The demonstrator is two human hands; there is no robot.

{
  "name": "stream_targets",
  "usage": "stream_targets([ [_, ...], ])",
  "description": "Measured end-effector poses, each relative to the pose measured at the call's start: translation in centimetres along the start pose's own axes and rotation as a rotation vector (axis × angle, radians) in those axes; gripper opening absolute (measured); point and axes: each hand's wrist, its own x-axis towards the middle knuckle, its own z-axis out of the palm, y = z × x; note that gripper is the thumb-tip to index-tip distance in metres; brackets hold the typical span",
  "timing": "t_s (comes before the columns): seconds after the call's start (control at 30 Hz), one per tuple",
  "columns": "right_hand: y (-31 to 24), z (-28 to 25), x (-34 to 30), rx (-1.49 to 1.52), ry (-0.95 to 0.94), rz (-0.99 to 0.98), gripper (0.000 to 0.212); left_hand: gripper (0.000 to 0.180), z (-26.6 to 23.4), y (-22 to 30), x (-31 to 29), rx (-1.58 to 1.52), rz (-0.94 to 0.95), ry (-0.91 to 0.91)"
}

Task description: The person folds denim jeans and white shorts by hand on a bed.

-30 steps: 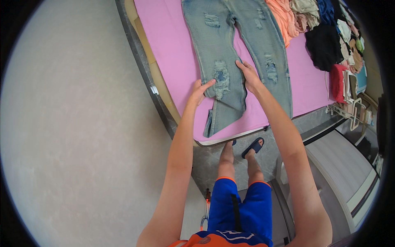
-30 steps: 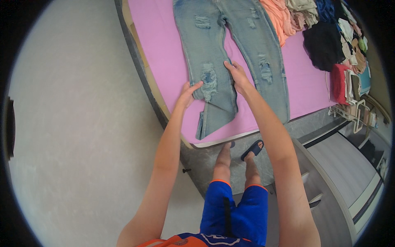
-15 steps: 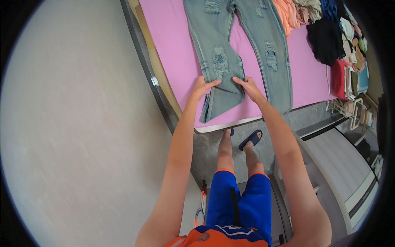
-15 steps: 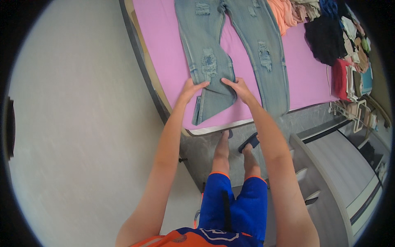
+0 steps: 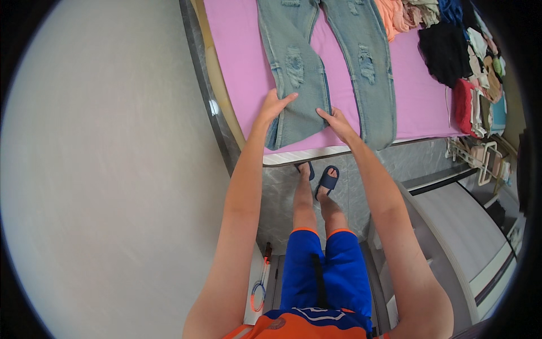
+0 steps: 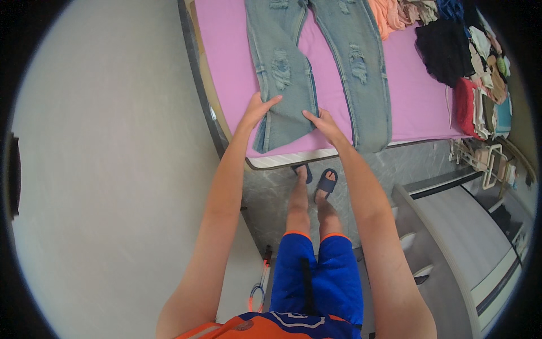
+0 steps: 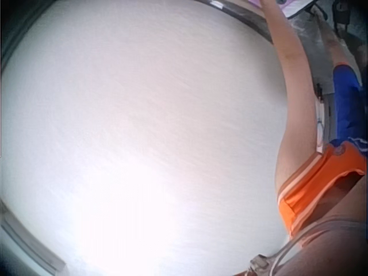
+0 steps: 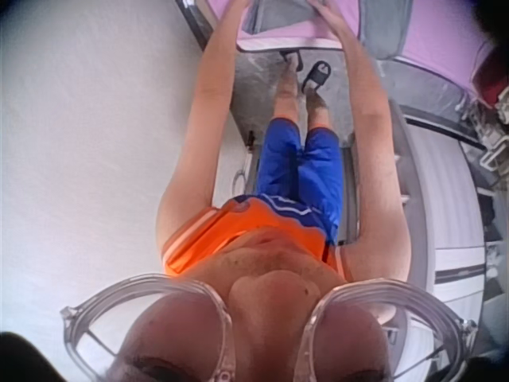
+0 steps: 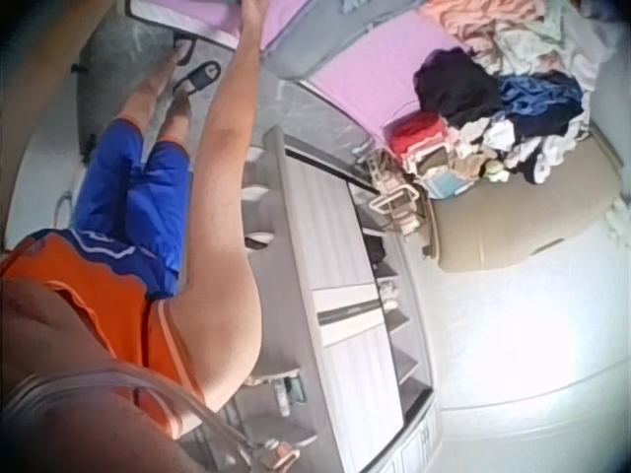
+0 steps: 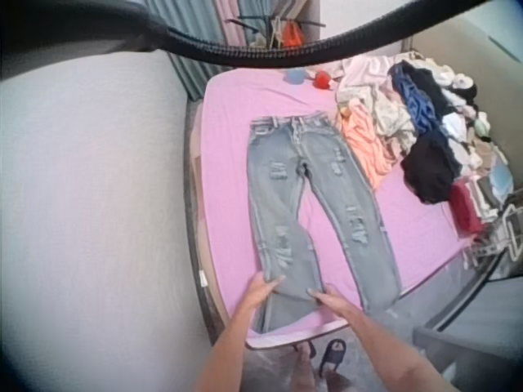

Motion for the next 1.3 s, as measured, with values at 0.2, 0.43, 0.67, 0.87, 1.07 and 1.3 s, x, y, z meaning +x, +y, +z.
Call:
stream_targets([
  [0.2,1.5,0.2,-3.6,0.012,-0.013,-0.066,0.05,0.053,3.2,-2.3,-5.8,-0.05,-0.039,0.067],
  [0.43,3.1,-0.3,-7.3,-0.147,-0.122,-0.11,0.046,0.054,4.9,-5.9,-10.7,-0.086,-0.067,0.13],
  [0.67,5.5,0.7,-10.7,-0.318,-0.072,-0.046,0.043,0.045,6.4,-8.3,-14.9,-0.078,-0.021,0.176],
  [0.87,9.8,0.3,-10.1,-0.34,0.016,-0.055,0.045,0.042,7.2,-12.0,-15.5,-0.072,-0.038,0.244],
  [1.07,14.1,0.1,-8.2,-0.352,0.046,0.016,0.044,0.043,7.4,-16.6,-14.7,0.152,0.107,0.356],
  [1.3,15.5,1.9,-9.0,-0.234,-0.012,0.261,0.05,0.042,6.6,-17.8,-16.6,0.218,0.059,0.437],
])
